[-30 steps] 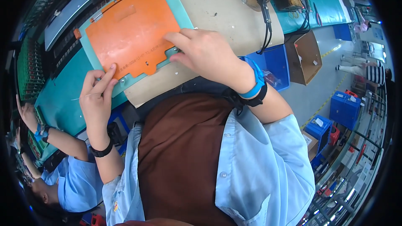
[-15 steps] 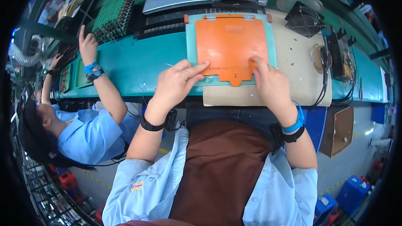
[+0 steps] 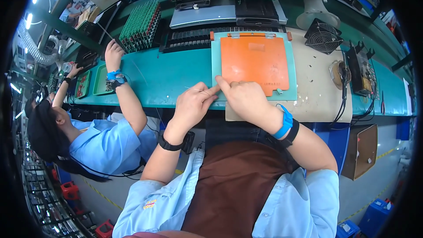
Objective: The person removes a circuit board from a fixture, replaces it with a new one, and closes the lid. They then feed solder wire into a soldering iron to solder components on the board before removing it.
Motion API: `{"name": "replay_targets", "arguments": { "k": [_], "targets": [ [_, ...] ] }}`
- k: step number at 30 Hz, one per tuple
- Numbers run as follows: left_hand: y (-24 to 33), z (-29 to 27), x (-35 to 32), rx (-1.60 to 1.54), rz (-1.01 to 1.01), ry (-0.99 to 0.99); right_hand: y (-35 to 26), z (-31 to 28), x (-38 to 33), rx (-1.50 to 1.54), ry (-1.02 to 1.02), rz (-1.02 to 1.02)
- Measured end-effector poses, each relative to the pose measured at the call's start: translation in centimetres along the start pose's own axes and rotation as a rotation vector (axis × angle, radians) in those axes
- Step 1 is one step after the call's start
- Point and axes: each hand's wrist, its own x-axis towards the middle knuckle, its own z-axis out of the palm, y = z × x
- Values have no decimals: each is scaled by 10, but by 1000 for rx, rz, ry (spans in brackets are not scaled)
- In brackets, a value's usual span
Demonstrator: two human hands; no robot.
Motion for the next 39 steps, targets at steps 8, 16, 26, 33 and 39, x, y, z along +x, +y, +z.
{"name": "replay_targets", "arguments": {
  "k": [8,16,26,33,39],
  "targets": [
    [1,-4,5,9,-2,-50,-6,4,12,100,-3,139],
    [1,-3,3,-6,-12,-82,4,-6,-9,226,47,191],
    [-9,3,24,-167,-175,-23,94,-36,-107,335,411,709],
    [3,10,57,-101,-286,-101,107,-31,-95,323,283,694],
    [13,-7,50,-524,-528,-167,118,-38,-96,600,152,765]
  ]
}}
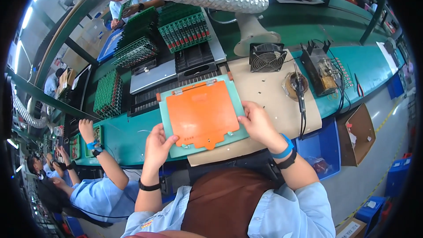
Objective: The person removes a circuit board from a fixture, replaces it with a new one, and closes the lid. They then feed solder wire into a soldering iron to solder components on the board before removing it.
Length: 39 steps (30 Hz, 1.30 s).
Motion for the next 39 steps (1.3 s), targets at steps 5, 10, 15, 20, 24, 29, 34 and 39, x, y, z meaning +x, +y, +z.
{"name": "replay_targets", "arguments": {
  "k": [5,10,15,20,24,29,34,39],
  "targets": [
    [38,-4,-26,-610,222,132,2,-1,-21,412,-54,59],
    [71,-13,-32,-726,452,205,-15,-7,-17,549,86,-134],
    [91,-34,-55,37,840,387,-67,-36,-23,420,177,-298],
    [89,-14,-49,368,1392,395,-114,-72,-49,1026,-51,-251],
    [84,-10,-63,536,1506,378,-102,-81,-62,1047,-124,-94],
    [74,2,-74,592,1552,382,-98,-70,-80,837,-76,-133],
    [71,3,-75,667,1566,376,-94,-78,-80,779,-178,-35],
    [74,5,-75,745,1524,335,-91,-70,-77,874,-211,85]
  ]
}}
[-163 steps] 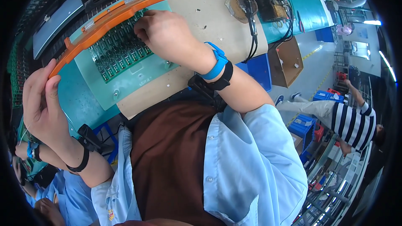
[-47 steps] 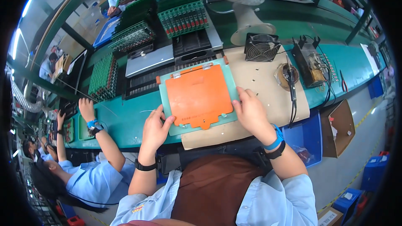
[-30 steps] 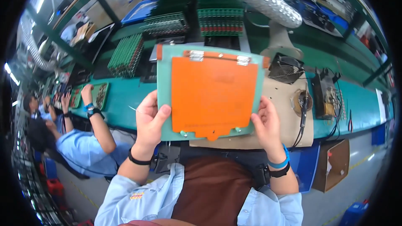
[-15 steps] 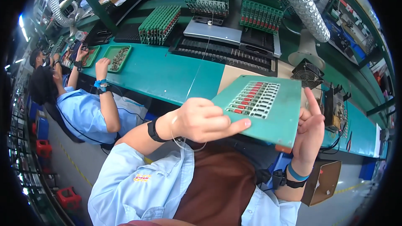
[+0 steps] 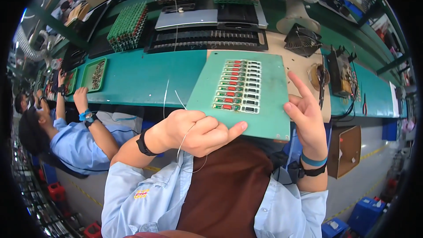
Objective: The person removes a circuit board from a fixture, replaces it with a new one, and closes the lid. They then feed solder wire into a soldering iron to solder components on the board before removing it.
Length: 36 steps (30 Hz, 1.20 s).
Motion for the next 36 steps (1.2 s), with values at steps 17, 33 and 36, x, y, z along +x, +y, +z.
{"name": "replay_targets", "arguments": {
  "k": [17,33,36],
  "targets": [
    [-25,25,-33,-227,-611,-257,82,-33,32,360,72,61],
    [-29,62,-49,-506,-1074,-492,106,-63,75,-391,133,-5],
    [-25,59,-45,-462,-1058,-551,98,-71,74,-372,101,66]
  ]
}}
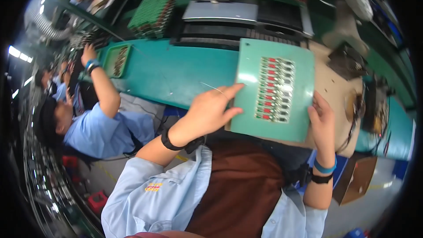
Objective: The person removes a circuit board from a fixture, replaces it with a new one, and closes the lid. They then feed solder wire into a soldering iron to solder components on the board before removing it.
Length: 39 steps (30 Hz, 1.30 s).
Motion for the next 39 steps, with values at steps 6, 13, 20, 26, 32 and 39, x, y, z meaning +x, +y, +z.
{"name": "replay_targets", "arguments": {
  "k": [6,13,20,26,32,39],
  "targets": [
    [30,-25,-8,200,70,136,-28,4,-1,-399,83,-278],
    [67,5,15,407,252,10,-106,65,-24,-280,-293,-578],
    [80,-11,24,212,296,-25,-102,57,-41,54,-258,-532],
    [74,-46,19,-238,301,200,-77,16,-54,180,-229,-212],
    [64,-30,17,-355,457,257,-74,27,-52,144,-225,-110],
    [68,-17,19,-256,618,288,-85,54,-50,111,-306,-134]
  ]
}}
